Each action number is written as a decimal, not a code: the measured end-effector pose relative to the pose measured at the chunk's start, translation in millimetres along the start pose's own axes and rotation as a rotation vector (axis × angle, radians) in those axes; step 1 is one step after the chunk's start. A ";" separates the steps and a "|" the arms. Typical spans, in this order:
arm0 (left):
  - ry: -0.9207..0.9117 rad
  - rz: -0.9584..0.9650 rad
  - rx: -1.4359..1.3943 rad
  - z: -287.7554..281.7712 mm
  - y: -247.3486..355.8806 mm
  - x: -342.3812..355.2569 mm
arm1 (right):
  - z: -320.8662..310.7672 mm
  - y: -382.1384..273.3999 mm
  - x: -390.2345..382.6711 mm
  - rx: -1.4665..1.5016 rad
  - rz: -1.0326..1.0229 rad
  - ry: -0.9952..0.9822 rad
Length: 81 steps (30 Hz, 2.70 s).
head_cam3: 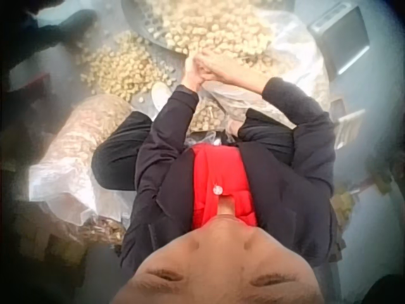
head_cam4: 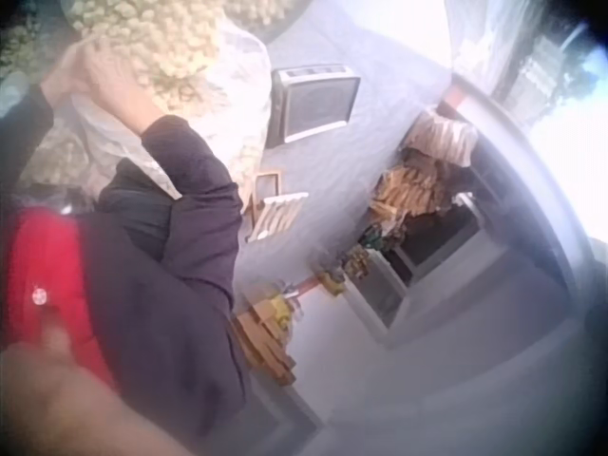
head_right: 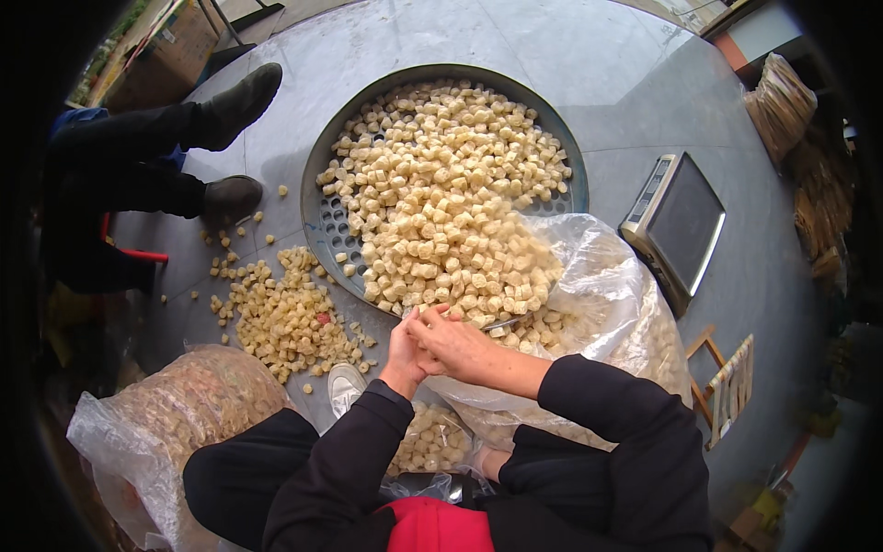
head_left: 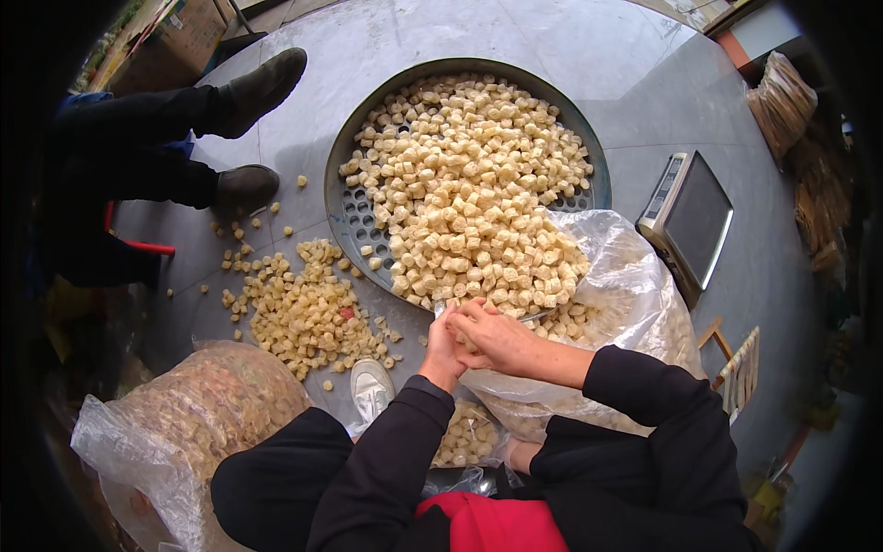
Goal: The person sits on the floor and sorts small, pale, cylindrical food items from a large perforated tray into a clear plastic bag. They repeatedly scoop items with both hands, transfer them into the bag, and occasionally spread or rearrange the remaining items on the tray.
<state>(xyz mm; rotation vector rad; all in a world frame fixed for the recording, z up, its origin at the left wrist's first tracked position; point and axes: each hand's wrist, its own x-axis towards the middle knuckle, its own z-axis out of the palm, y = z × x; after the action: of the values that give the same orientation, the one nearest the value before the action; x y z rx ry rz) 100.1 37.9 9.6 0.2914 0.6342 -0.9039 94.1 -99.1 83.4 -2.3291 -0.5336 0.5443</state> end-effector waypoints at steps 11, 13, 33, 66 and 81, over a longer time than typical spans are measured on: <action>0.172 0.382 -0.276 -81.1 98.5 -29.1 | -15.8 26.6 -36.4 0.078 0.109 0.173; 0.331 0.597 -0.385 -96.2 119.6 -35.9 | -13.7 33.9 -52.5 0.064 0.153 0.172; 0.020 0.662 1.665 5.8 -39.6 -0.7 | 44.6 104.6 -105.6 -0.139 0.505 0.051; 0.529 0.343 1.436 -45.6 -86.2 12.0 | 53.0 97.9 -105.6 0.206 0.670 0.010; 0.338 0.037 0.867 -23.0 -85.1 9.5 | 48.6 80.7 -105.2 0.281 0.562 0.228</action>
<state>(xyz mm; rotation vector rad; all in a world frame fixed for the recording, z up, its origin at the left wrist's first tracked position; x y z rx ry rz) 27.2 -7.5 -12.2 1.2481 0.5083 -1.0671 0.2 -182.6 19.2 -2.2124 0.3014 0.5520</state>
